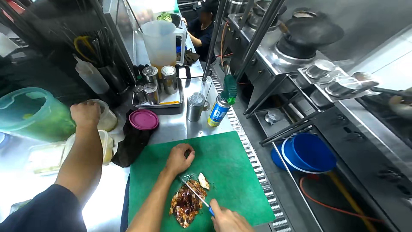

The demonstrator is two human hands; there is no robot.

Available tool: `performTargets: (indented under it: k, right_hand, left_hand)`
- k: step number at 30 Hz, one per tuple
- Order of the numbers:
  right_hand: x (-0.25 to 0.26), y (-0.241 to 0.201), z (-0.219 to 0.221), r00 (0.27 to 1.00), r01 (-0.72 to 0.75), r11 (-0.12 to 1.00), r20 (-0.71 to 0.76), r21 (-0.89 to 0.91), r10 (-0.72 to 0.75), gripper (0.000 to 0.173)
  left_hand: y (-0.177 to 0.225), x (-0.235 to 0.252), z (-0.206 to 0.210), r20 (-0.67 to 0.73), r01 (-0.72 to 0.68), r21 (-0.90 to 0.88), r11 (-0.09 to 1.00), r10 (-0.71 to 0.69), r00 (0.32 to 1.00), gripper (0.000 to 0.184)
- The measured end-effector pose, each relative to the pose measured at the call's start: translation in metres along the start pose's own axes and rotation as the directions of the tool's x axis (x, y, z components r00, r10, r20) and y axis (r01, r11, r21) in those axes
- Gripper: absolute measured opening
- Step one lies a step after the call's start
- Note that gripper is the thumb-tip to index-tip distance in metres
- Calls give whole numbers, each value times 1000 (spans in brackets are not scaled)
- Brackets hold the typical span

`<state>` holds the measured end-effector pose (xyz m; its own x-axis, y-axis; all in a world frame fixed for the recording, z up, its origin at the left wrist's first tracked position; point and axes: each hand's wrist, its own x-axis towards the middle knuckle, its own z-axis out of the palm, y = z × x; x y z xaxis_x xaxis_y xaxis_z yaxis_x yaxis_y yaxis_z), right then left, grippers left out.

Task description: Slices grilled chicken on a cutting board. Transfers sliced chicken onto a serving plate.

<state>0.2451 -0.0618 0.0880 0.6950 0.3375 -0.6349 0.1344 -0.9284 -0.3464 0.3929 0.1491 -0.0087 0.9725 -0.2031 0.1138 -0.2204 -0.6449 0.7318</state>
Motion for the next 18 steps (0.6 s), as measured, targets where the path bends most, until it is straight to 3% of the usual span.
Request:
performTargets:
  k: [6, 11, 18]
  right_hand:
    - [8, -8, -8, 984, -96, 995, 148, -2, 95, 34]
    - [22, 4, 25, 996, -79, 997, 47, -5, 79, 32]
    - [16, 17, 35, 989, 27, 999, -143, 28, -23, 30]
  left_hand:
    - [-6, -2, 4, -19, 29, -8, 1000, -30, 999, 17]
    - [0, -1, -2, 32, 23, 46, 999, -24, 999, 18]
    - [8, 5, -9, -111, -111, 23, 994, 113, 987, 16]
